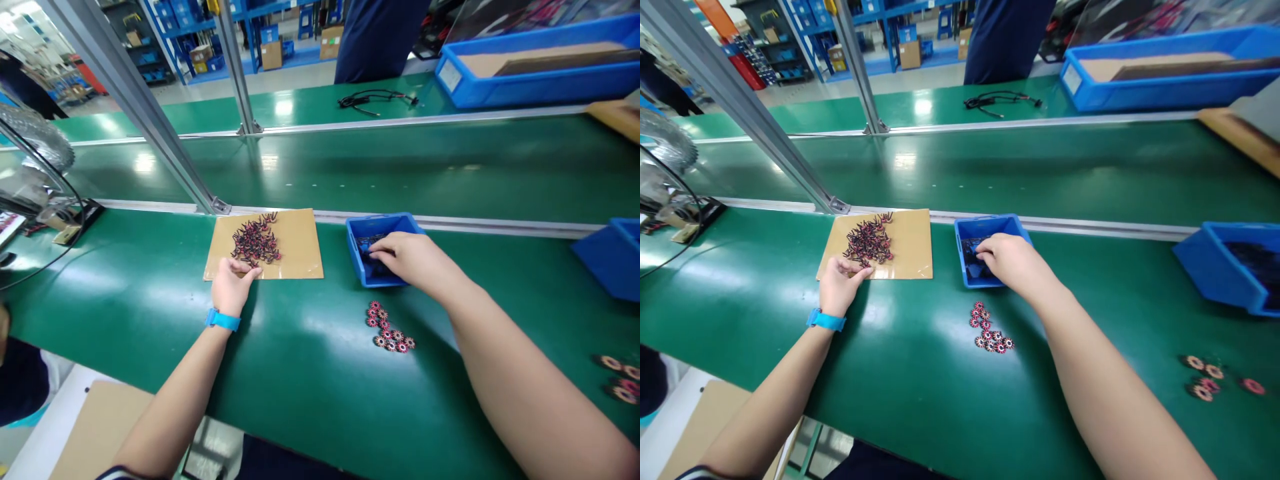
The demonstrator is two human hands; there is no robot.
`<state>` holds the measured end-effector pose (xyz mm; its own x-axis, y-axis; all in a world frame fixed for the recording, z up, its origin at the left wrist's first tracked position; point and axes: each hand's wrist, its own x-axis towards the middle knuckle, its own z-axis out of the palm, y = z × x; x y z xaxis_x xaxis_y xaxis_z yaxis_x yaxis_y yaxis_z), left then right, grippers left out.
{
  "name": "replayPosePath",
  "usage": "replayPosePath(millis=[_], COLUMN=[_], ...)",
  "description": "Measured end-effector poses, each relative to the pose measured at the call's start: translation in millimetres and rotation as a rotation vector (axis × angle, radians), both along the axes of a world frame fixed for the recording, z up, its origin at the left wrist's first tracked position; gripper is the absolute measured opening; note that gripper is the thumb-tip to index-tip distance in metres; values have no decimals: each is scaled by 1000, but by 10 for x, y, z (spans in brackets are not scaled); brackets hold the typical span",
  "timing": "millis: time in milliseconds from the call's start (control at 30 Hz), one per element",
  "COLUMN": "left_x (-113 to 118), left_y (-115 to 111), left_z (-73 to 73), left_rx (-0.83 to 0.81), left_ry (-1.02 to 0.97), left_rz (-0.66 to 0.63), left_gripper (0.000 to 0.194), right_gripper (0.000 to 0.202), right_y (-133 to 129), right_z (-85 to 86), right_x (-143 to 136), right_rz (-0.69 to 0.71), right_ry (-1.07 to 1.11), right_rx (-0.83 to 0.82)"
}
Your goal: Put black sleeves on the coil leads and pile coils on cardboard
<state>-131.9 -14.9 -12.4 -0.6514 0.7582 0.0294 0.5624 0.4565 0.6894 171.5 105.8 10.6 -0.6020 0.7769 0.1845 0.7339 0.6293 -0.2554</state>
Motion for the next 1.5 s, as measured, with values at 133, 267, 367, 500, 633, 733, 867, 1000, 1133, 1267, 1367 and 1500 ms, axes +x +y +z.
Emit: replayPosePath(millis=[133,267,367,500,633,733,867,1000,1133,1267,1367,1500], left_x=[-5,271,676,1214,1487,1515,1443,1385,1374,1347,1306,1263], left_y=[10,-61,-91,-38,9,10,34,100,155,160,157,180], left_z=[45,69,49,-2,-42,-45,-27,-24,-38,-24,6,27], left_rx=[-56,45,72,10,25,58,113,113,130,90,135,214], left_ry=[176,285,136,101,152,86,-326,-907,-1115,-934,-575,-354], left_rz=[47,-126,-604,-1076,-1067,-1046,-974,-739,-628,-714,-890,-952], left_gripper=[43,35,21,21,27,25,20,32,33,24,17,16], right_gripper=[22,23,24,22,18,14,17,19,14,11,11,11], right_y=[-35,-58,-60,-78,-107,-108,-85,-96,-142,-158,-150,-146], right_z=[45,136,190,229,260,268,243,227,236,232,220,222], right_x=[95,125,127,128,123,114,121,145,140,126,125,128], right_rz=[-27,-36,-31,-85,-139,-155,-153,-151,-199,-225,-227,-226], right_ry=[148,181,174,218,270,291,307,374,495,511,495,499], right_rx=[51,10,-16,-14,-43,-66,-83,-54,-145,-219,-215,-202])
